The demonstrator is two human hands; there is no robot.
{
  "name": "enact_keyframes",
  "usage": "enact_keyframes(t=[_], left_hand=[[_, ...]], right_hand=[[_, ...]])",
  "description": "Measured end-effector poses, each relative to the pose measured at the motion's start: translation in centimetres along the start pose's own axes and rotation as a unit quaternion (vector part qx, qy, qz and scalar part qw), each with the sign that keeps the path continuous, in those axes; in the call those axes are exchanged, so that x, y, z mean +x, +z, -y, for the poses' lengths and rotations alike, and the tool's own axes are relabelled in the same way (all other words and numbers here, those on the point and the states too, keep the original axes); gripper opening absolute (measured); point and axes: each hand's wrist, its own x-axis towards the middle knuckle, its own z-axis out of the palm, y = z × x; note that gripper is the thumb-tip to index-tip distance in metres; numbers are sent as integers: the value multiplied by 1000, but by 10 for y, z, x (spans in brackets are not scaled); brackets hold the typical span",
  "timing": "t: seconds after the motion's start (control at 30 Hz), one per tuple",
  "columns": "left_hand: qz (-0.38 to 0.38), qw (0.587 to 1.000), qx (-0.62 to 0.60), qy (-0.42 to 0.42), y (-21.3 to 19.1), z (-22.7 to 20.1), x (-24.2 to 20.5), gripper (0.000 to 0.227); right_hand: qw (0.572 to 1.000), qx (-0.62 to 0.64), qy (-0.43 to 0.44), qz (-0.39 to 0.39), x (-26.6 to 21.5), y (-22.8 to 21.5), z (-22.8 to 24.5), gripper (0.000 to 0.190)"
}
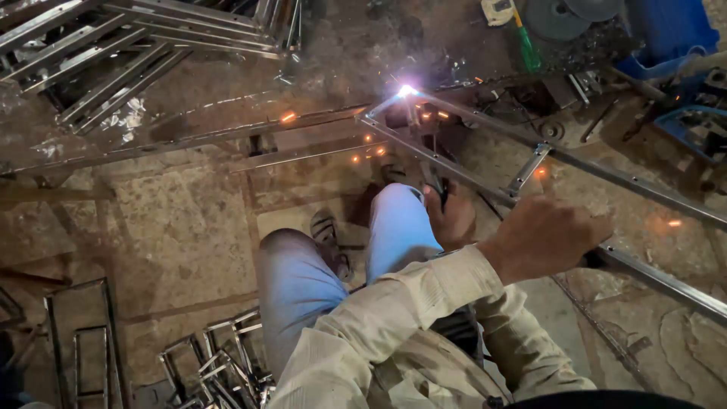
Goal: Welding metal components to assemble furniture frames in a workshop.
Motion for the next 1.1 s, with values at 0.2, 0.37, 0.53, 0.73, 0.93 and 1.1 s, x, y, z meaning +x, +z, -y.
enact_keyframes(t=[0.2,0.37,0.53,0.73,0.93,1.1], left_hand=[[13,1000,4,0,4,2,-1,1],[-7,1000,10,1,0,0,-1,2],[-3,1000,18,1,-2,0,0,7],[-10,1000,13,4,0,1,1,27],[32,999,25,7,6,6,2,39],[-111,993,13,31,-17,17,21,23]], right_hand=[[995,-67,-67,-34,1,4,-10,50],[996,-58,-55,-38,-2,3,-6,52],[998,-52,-31,-15,-2,1,-4,49],[998,-41,-34,-14,-3,3,-5,49],[980,-120,-91,-130,3,56,-119,44],[987,-47,-98,-122,2,46,-149,44]])
